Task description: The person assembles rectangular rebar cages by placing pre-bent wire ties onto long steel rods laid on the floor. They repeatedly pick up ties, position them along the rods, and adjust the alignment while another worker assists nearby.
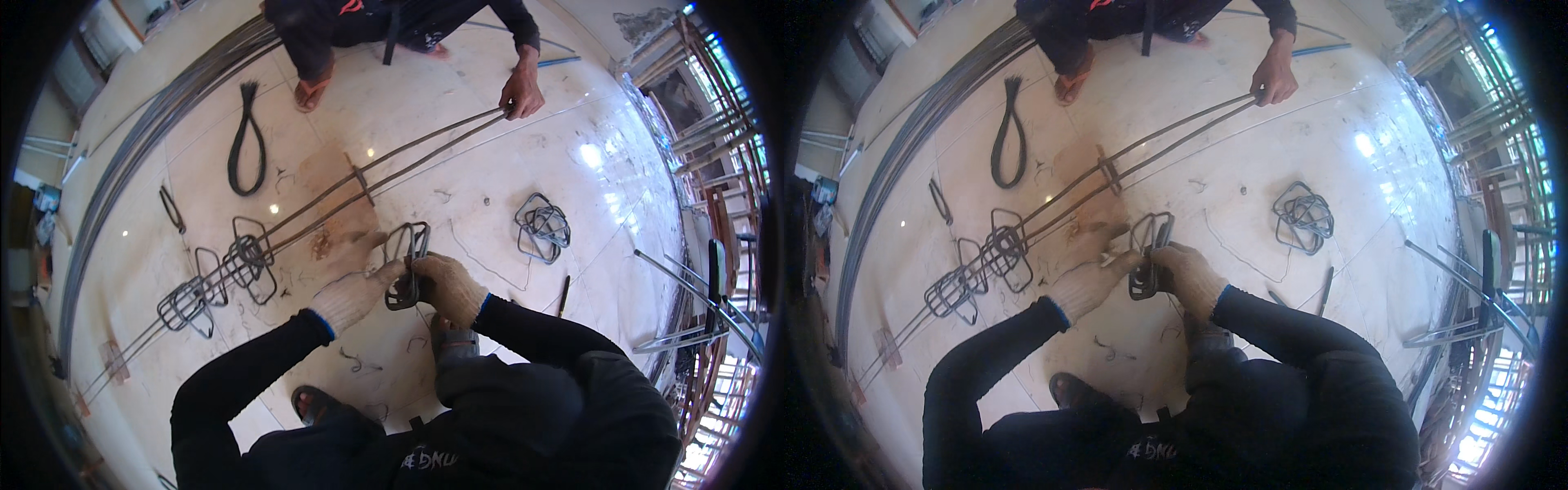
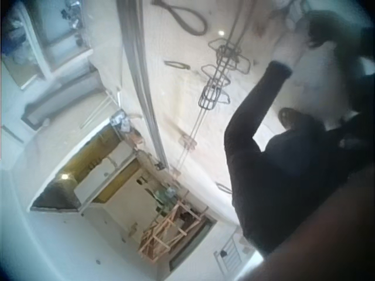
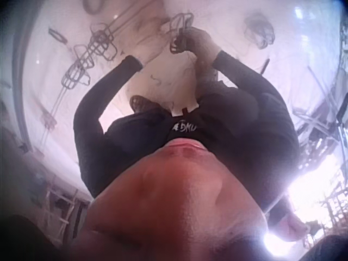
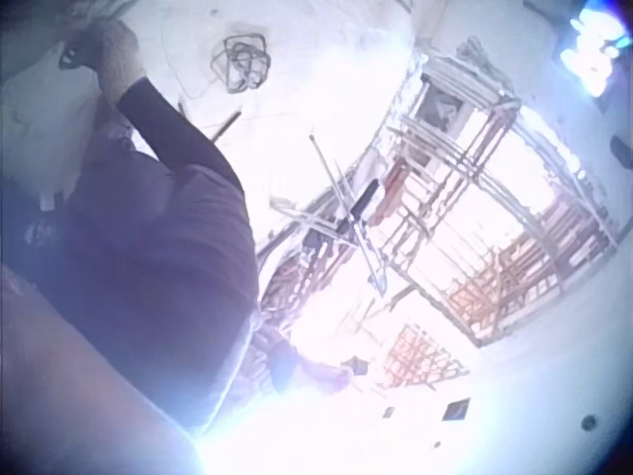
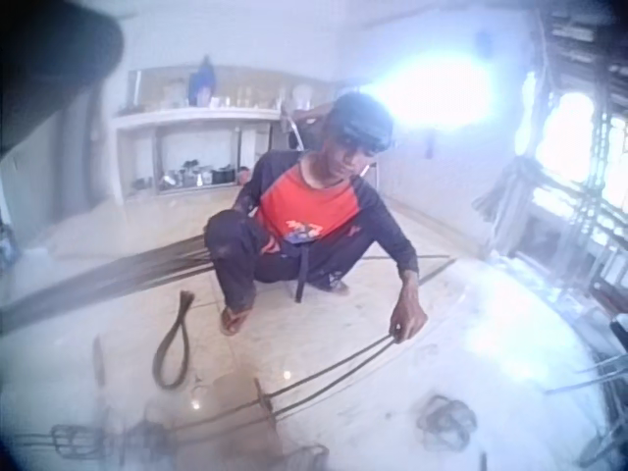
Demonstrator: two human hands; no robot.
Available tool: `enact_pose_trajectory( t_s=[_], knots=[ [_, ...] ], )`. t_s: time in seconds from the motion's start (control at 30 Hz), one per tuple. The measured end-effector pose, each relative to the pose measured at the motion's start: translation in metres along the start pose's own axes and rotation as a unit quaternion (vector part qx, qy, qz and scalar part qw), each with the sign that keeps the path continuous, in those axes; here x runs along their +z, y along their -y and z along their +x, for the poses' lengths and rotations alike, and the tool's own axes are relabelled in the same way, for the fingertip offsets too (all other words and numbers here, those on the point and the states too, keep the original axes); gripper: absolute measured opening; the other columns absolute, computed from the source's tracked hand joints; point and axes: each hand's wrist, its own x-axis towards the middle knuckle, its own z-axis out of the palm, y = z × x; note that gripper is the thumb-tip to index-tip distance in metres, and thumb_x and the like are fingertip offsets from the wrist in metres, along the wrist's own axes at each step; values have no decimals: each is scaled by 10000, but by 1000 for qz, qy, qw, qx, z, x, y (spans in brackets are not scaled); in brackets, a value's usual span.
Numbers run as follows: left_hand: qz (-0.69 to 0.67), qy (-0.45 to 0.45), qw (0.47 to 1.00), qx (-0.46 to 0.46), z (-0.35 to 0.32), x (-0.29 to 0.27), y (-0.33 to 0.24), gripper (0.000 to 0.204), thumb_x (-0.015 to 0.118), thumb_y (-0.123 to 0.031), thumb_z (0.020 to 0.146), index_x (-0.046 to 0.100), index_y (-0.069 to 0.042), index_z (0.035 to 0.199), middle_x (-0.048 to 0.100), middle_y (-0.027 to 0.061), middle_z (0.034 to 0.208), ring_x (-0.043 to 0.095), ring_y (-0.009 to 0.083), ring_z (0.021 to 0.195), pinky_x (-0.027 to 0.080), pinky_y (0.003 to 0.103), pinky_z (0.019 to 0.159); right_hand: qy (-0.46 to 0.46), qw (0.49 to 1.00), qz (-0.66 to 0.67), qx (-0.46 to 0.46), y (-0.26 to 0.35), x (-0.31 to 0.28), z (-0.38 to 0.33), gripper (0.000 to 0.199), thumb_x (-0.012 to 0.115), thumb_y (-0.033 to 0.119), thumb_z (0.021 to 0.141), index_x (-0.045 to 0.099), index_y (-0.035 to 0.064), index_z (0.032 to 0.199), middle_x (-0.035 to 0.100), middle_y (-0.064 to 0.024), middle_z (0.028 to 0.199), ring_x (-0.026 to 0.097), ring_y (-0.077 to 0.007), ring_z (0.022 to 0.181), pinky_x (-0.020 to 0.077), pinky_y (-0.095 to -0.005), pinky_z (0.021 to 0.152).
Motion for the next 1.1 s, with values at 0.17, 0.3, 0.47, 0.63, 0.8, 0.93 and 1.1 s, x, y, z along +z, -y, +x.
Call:
enact_pose_trajectory(
  t_s=[0.17, 0.3, 0.47, 0.63, 0.8, 0.93, 1.1],
  knots=[
    [337, -195, 921, 4, 15, -43, 18, 864, 874, -442, 794, 510, -51, 1473, 568, 228, 1376, 556, 315, 1315, 463, 415, 1091, -118, 916, -311, -223, 23, -64, 2, 317, 816, -76, 784, 698, 0, 1068, 731, -147, 967, 760, -248, 892, 620, -371, 782],
    [374, -119, 914, -100, 35, -66, 54, 798, 878, -398, 769, 560, -71, 1424, 672, 195, 1242, 669, 321, 1171, 538, 426, 964, -209, 741, -591, -242, 70, -139, 24, 191, 694, -61, 856, 690, 28, 1026, 703, -156, 883, 726, -264, 812, 563, -398, 706],
    [297, -85, 942, -134, 39, -71, 86, 412, 810, -357, 829, 700, -115, 1144, 754, 163, 996, 740, 361, 952, 571, 458, 804, -429, 827, -330, -148, 127, -222, 85, 121, 585, 100, 959, 676, 21, 961, 657, -118, 796, 659, -249, 681, 506, -403, 621],
    [272, -68, 943, -179, 42, -67, 70, 301, 769, -350, 851, 709, -119, 1035, 757, 162, 980, 740, 360, 937, 565, 464, 798, -378, 849, -320, -183, 171, -265, 86, 262, 590, 238, 1009, 657, 3, 916, 582, -72, 711, 588, -174, 632, 456, -350, 564],
    [282, -56, 937, -200, 43, -67, 70, 293, 771, -358, 856, 717, -119, 1016, 764, 145, 973, 741, 355, 933, 568, 460, 807, -341, 877, -300, -157, 186, -252, 92, 307, 638, 271, 976, 661, -30, 915, 574, -18, 723, 534, -118, 628, 420, -330, 553],
    [291, -68, 939, -171, 41, -61, 80, 323, 801, -385, 842, 722, -119, 1007, 769, 133, 963, 744, 348, 930, 570, 456, 805, -348, 857, -345, -159, 189, -245, 108, 305, 664, 239, 956, 721, -44, 1054, 601, -19, 741, 534, -123, 616, 434, -317, 558],
    [279, -69, 939, -192, 41, -61, 80, 339, 814, -404, 833, 724, -126, 1006, 768, 125, 955, 745, 340, 931, 569, 456, 806, -281, 770, -549, -167, 169, -221, 137, 391, 713, 269, 861, 770, 10, 1149, 766, -227, 1011, 742, -370, 928, 573, -441, 840]
  ],
)
